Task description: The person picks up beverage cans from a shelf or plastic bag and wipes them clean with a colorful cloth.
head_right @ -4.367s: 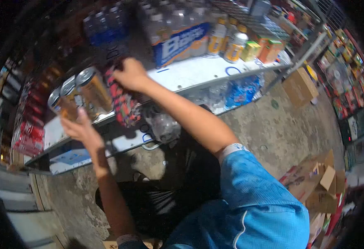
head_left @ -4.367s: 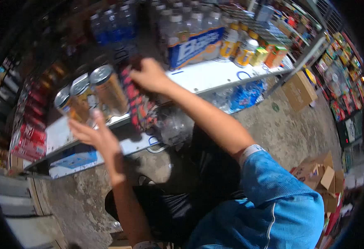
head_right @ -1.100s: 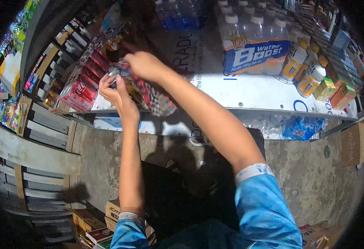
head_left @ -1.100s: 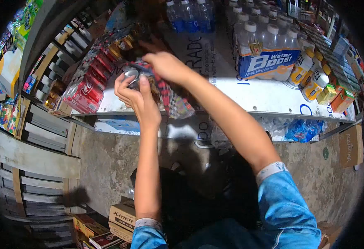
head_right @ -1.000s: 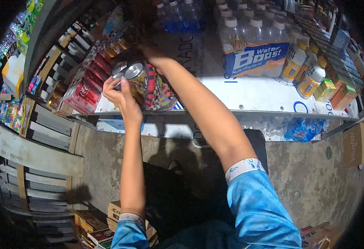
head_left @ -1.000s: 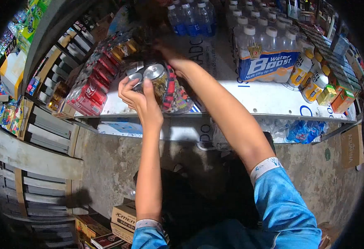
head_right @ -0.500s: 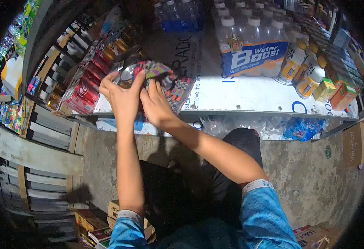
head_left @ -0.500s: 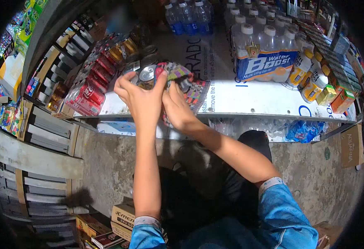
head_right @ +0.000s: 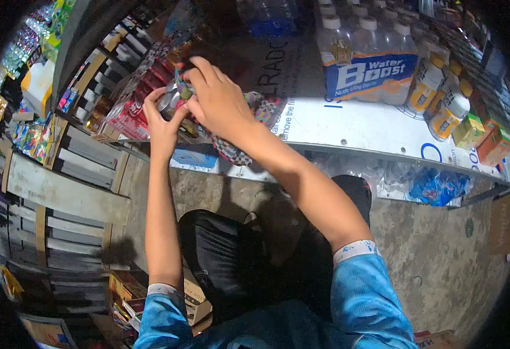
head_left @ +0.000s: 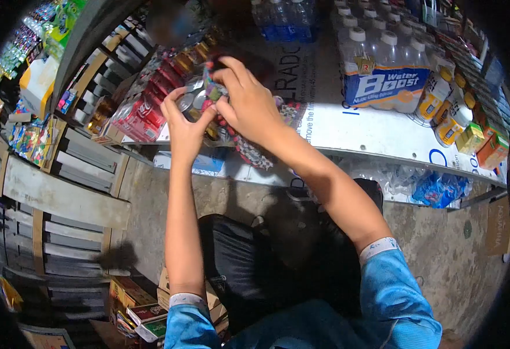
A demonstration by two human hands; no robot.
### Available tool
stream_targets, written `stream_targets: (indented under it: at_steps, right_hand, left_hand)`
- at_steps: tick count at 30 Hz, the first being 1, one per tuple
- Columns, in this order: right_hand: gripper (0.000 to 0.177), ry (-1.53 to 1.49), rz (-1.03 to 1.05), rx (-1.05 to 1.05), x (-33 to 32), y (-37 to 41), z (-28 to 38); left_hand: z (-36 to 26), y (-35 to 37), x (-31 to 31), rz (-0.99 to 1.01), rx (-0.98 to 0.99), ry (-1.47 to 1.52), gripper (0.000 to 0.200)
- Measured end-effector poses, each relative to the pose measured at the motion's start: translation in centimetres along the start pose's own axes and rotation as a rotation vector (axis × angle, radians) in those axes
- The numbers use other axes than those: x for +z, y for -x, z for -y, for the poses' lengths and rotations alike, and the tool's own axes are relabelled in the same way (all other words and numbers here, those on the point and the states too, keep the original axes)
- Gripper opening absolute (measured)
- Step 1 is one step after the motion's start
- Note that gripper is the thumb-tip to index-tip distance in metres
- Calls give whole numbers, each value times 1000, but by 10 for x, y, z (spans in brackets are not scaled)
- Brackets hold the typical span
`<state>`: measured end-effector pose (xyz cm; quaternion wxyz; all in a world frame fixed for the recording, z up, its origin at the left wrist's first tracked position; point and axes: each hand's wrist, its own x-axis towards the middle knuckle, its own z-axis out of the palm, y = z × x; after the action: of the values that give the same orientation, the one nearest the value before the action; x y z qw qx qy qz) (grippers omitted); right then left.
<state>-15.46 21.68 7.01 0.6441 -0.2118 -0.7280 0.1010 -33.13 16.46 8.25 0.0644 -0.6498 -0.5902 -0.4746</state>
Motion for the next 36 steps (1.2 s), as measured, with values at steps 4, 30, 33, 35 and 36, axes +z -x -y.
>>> stream_targets:
  at_steps: [4,30,33,35,36]
  right_hand:
    - [34,-282,207,186,33,-11,-39]
    - [46,-596,-182,732,16,16,-52]
    - [42,-610,-112,639,14,8,-27]
    - [40,-630,-7,464,16,4,-9]
    - [41,-643,-27,401,24,6,4]
  left_hand:
    - [7,16,11,2,-127,199,90]
    - [-18,25,47,-347,-116,-44,103]
    - [-16,38,7,-364,-18,50,99]
    - [-17,54,-31,-326,16,40,100]
    - [-17,61,-52,-314,19,-13,102]
